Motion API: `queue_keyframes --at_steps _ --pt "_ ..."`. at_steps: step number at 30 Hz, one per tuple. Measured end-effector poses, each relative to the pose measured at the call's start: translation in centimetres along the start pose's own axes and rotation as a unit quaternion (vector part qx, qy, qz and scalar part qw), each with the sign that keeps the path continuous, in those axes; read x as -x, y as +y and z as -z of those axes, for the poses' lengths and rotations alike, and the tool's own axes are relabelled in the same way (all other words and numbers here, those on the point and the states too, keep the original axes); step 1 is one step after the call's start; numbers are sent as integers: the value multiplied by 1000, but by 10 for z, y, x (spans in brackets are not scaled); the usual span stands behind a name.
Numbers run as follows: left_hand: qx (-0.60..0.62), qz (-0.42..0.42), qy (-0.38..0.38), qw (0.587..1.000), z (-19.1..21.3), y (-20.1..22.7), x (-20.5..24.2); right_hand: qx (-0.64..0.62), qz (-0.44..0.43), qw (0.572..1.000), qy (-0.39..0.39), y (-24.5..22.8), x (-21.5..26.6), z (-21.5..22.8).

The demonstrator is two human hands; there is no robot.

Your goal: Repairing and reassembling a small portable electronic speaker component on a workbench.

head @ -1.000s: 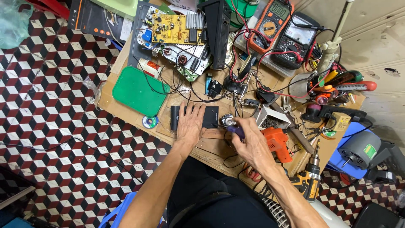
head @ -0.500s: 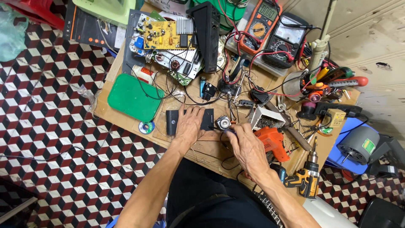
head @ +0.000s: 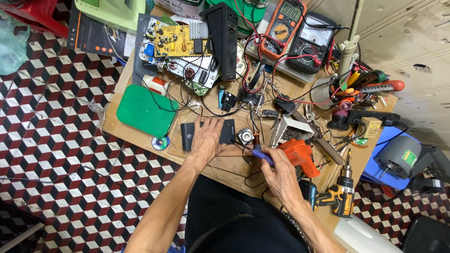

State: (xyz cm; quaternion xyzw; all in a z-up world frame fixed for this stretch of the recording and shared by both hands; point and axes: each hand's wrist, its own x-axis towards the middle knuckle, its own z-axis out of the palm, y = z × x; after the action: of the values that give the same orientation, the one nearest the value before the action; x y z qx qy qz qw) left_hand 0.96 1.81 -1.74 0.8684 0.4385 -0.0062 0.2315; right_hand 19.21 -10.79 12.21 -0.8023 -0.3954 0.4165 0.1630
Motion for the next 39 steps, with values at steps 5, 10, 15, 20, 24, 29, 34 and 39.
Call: queue_keyframes --at_steps 5,10,15,20,24,29,34,39 --pt "30 4 38 999 15 -7 8 -22 95 988 123 38 16 -10" --pt "75 28 70 994 37 -14 21 -76 107 977 168 52 12 -47" --pt "103 23 107 989 46 -21 27 -94 92 980 151 61 -17 -98" --pt "111 7 74 991 54 -24 19 -11 172 950 262 54 -33 -121" --pt "119 -16 64 991 46 -33 7 -194 -1 965 177 3 -32 -112" --pt "153 -43 -24 987 62 -36 2 -454 -98 877 126 15 -95 -162" --pt "171 -94 -18 981 81 -85 12 -503 -99 846 147 37 -117 -182" --pt "159 -38 -171 971 87 -126 29 -563 -176 793 151 49 -120 -182"
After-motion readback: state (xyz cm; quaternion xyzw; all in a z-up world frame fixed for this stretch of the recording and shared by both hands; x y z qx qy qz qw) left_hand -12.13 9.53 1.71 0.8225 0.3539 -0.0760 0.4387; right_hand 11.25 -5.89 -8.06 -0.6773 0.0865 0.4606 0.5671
